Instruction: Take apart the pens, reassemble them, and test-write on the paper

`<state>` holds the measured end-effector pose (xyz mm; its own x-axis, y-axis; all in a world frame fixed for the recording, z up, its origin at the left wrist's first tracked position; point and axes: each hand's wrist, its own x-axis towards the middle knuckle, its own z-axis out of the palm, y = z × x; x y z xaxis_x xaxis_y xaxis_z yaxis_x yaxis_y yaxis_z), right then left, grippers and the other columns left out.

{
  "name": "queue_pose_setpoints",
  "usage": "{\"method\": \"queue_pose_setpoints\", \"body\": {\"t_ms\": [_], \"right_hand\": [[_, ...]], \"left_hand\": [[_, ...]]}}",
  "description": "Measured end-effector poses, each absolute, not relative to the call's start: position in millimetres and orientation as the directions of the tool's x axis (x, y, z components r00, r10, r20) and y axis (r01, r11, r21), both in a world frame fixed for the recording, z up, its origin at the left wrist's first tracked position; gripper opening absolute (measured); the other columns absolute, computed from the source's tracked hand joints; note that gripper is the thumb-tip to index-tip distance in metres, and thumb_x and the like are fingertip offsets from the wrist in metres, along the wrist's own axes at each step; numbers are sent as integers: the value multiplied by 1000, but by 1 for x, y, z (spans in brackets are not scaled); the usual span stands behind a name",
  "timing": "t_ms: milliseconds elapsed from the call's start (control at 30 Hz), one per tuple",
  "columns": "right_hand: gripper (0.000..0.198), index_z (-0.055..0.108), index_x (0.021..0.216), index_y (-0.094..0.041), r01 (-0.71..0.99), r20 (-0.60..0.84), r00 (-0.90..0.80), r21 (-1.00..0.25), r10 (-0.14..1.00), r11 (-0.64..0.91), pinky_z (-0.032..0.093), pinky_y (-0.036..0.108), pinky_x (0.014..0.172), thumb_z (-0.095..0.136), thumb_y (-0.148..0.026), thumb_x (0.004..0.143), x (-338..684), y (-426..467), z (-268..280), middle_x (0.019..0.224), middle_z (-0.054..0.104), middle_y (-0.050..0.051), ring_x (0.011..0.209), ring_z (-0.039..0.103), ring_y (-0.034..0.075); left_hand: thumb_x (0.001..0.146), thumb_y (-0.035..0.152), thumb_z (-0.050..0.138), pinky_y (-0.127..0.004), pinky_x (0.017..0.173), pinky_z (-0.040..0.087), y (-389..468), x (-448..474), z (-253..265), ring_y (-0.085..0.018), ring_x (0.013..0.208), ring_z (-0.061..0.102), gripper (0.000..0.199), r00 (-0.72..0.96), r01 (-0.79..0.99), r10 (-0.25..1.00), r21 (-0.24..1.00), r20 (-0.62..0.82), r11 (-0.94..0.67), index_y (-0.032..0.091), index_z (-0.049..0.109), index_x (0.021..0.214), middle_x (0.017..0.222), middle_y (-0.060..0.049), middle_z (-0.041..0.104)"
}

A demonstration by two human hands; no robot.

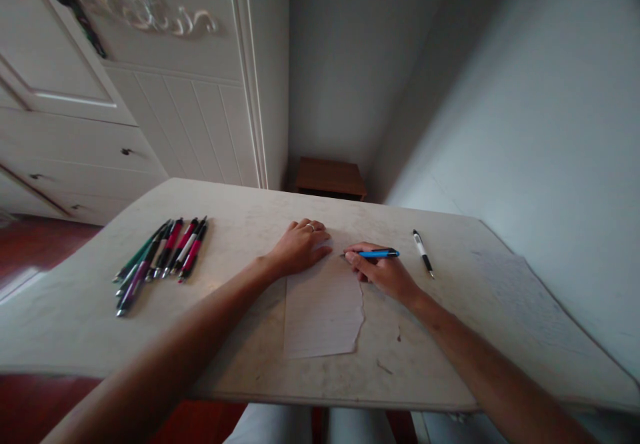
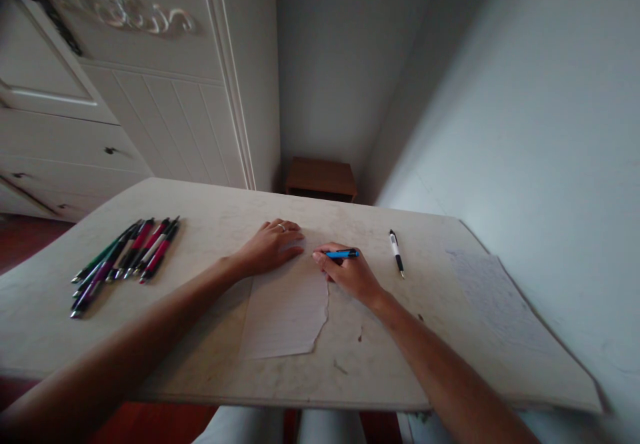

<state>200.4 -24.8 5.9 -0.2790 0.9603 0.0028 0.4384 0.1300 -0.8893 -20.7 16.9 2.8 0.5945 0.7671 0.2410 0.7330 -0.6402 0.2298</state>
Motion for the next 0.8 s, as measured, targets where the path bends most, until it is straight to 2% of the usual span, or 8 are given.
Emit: {"method": "queue_pose_setpoints", "body": {"t_ms": [800], "right_hand": [[32, 63, 81, -17, 488, 16, -264, -860, 965, 148, 43, 19, 42, 54, -47, 85, 199, -26, 13, 60, 59, -1, 46, 56, 10]], "left_hand": [[94, 41, 49, -42, 96, 41, 18, -21, 1, -26, 114, 53, 31, 593, 729, 763, 232, 258, -644, 23, 65, 113, 124, -8, 61]]}}
